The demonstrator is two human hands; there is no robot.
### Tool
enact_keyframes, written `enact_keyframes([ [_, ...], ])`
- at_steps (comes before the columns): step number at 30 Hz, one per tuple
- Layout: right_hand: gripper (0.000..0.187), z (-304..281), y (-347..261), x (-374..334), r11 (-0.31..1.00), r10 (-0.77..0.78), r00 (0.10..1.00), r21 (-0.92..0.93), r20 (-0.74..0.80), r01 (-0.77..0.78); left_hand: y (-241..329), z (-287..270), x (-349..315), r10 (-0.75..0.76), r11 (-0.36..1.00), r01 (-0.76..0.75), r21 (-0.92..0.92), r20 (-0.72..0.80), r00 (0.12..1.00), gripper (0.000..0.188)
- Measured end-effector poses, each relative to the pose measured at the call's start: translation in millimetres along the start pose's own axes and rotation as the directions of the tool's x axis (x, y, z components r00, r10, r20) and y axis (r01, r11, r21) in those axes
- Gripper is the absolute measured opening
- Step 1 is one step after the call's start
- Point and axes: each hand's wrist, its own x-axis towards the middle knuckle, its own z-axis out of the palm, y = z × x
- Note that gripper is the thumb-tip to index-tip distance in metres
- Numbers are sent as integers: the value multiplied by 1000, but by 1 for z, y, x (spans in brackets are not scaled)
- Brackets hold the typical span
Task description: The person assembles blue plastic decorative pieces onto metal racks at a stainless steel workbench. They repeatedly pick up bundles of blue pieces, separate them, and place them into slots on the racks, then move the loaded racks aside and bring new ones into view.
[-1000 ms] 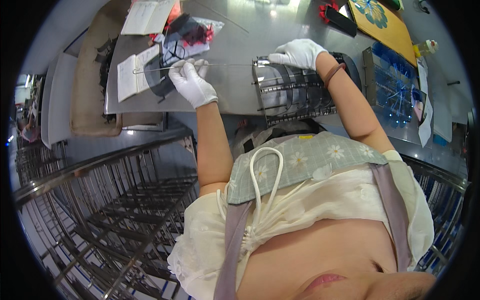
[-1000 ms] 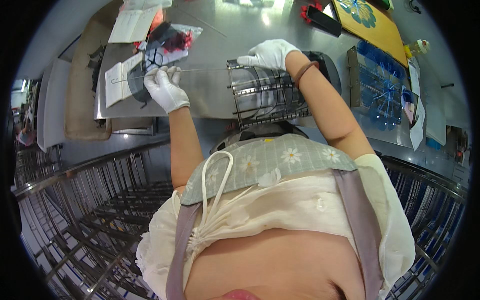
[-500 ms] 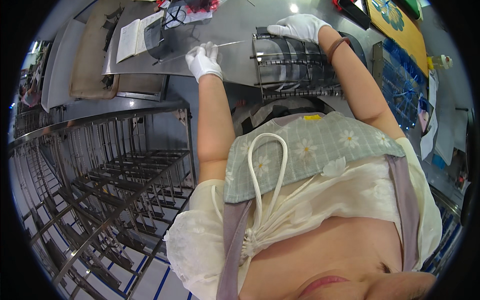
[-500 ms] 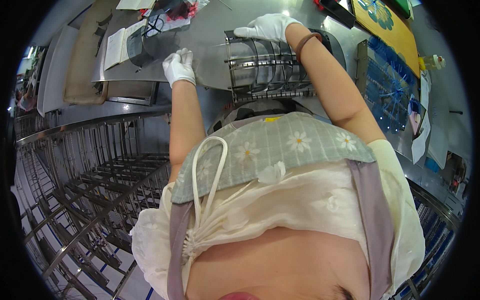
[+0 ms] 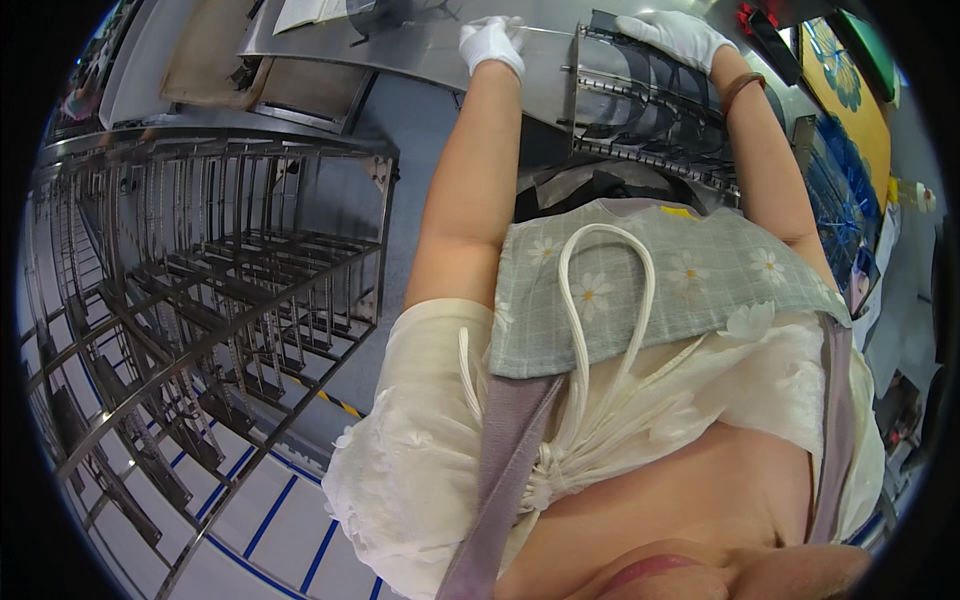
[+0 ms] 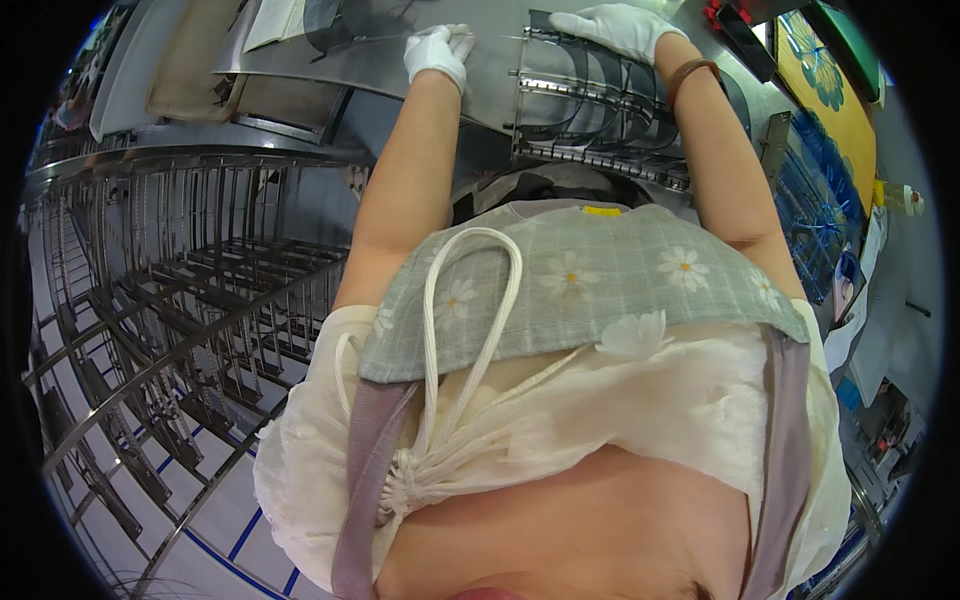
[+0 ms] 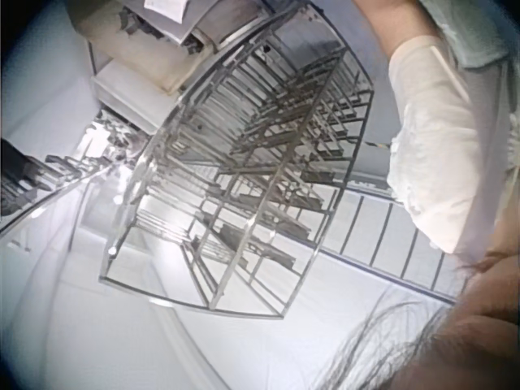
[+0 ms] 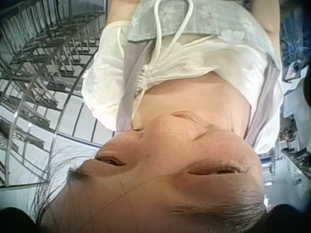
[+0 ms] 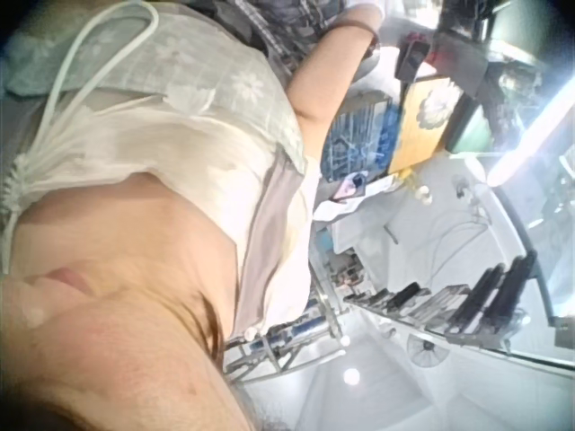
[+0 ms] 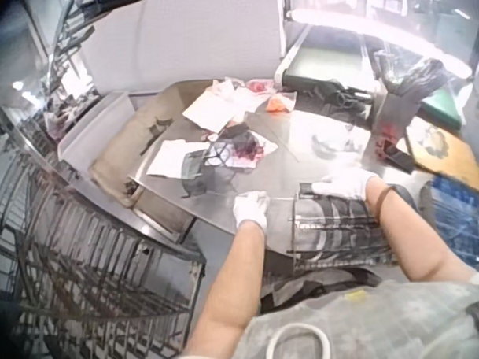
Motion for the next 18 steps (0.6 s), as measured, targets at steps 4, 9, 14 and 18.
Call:
enact_keyframes([
  [4, 91, 15, 28, 17, 990, -133, 983, 35, -125, 139, 7, 5, -7, -30, 999, 31, 21, -21, 999, 19],
  [9, 88, 25, 46, 28, 994, -110, 981, -14, -157, 109, 10, 7, -8, -93, 991, 90, -95, -27, 995, 20],
  [14, 85, 21, 26, 15, 994, -109, 973, -47, -203, 102, 9, 5, -8, -134, 981, 127, -146, -37, 990, 28],
  [18, 62, 4, 1, 3, 991, -59, 998, 118, -10, 60, 2, 7, -14, -84, 994, 88, -61, 63, 994, 29],
])
